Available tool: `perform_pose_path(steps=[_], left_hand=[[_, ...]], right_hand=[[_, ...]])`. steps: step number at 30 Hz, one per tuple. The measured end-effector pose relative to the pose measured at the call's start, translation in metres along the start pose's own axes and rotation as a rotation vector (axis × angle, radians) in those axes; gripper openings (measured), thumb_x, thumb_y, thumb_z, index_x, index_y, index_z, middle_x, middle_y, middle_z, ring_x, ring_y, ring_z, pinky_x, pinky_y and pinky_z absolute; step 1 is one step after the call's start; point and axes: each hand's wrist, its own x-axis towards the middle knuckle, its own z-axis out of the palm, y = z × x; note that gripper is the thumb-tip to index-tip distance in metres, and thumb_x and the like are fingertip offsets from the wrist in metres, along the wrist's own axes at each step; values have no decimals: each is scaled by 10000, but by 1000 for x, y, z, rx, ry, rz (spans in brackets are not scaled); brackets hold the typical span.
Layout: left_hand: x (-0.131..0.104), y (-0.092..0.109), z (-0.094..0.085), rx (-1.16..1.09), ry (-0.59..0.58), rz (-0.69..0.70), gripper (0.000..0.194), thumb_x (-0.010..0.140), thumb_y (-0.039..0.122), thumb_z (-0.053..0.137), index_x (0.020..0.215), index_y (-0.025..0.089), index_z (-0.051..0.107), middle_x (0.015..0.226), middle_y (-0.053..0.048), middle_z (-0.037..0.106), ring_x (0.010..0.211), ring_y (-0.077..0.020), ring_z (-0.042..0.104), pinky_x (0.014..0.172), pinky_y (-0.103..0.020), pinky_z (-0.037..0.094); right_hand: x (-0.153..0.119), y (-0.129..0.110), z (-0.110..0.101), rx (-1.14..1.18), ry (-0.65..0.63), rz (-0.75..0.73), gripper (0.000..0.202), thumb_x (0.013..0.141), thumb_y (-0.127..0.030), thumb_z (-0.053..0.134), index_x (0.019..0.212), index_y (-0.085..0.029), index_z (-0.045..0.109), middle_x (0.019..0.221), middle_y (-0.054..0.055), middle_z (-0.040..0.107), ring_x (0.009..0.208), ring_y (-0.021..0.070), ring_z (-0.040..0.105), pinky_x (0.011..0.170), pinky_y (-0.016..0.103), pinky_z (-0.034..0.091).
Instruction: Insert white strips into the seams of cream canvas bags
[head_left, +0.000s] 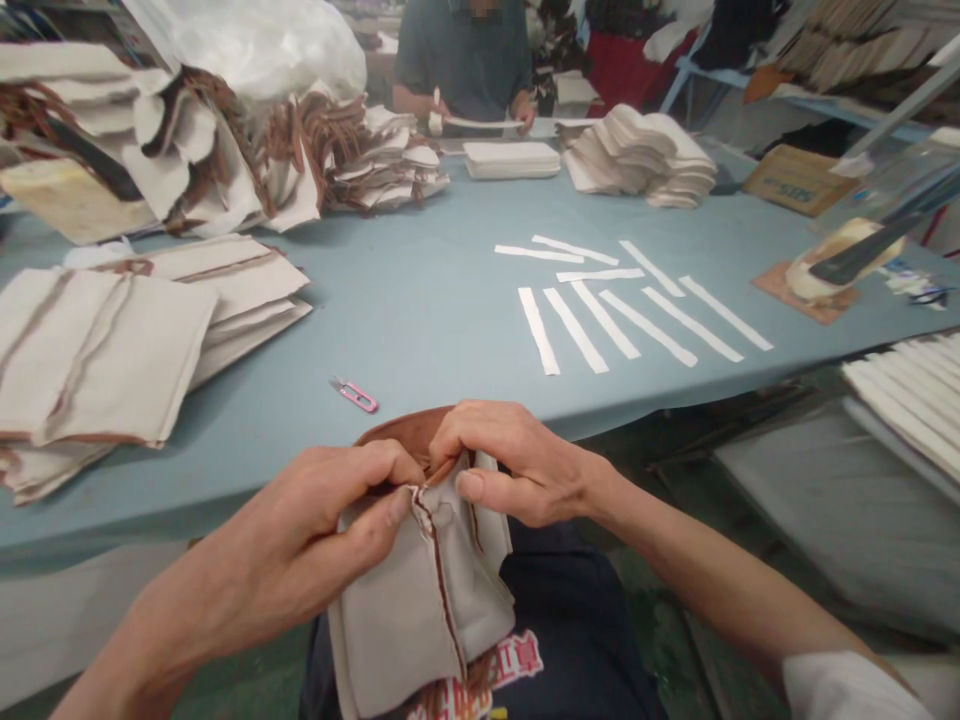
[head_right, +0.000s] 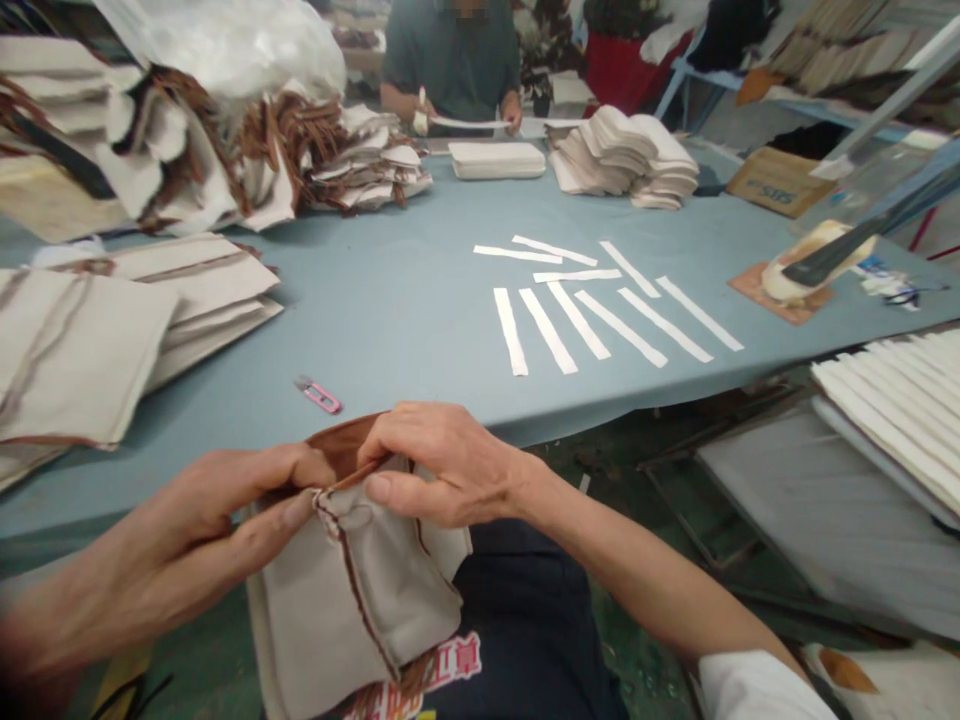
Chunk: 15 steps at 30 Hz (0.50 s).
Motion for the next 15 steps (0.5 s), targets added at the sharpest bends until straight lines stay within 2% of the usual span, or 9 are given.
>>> perform_pose_path(steps=[3, 7, 11, 15], left_hand=[[1, -1, -1, -107, -16, -51, 367, 1130, 400, 547, 838, 226, 685, 680, 68, 542, 585, -121, 476, 544, -211, 391], [-3, -1, 0, -214, -9, -171, 400, 1079, 481, 592, 827, 206, 735, 688, 42, 547, 602, -131, 473, 542, -217, 385], [-6, -7, 8, -362, 11, -282, 396, 979, 554, 725, 820, 192, 740, 677, 40, 514, 599, -124, 420, 525, -211, 343], [-6, -16, 15, -432, 64, -331, 450, 938, 593, 799, 775, 177, 740, 675, 24, 540, 611, -120, 414, 531, -208, 320]], right_hand=[[12, -9, 9, 127, 70, -48, 339, 1138, -506, 615, 978, -208, 641, 907, 27, 725, 846, 168, 658, 841, 326, 510], [17, -4, 21, 324, 59, 30, 326, 1084, -455, 735, 907, -206, 621, 801, -31, 657, 728, 120, 590, 719, 260, 465], [16, 2, 26, 428, 57, 106, 317, 1055, -431, 757, 893, -198, 614, 757, -56, 600, 665, 94, 508, 633, 236, 395], [18, 3, 26, 466, 23, 162, 346, 1056, -483, 734, 907, -201, 601, 734, -72, 533, 642, 93, 446, 609, 236, 372]])
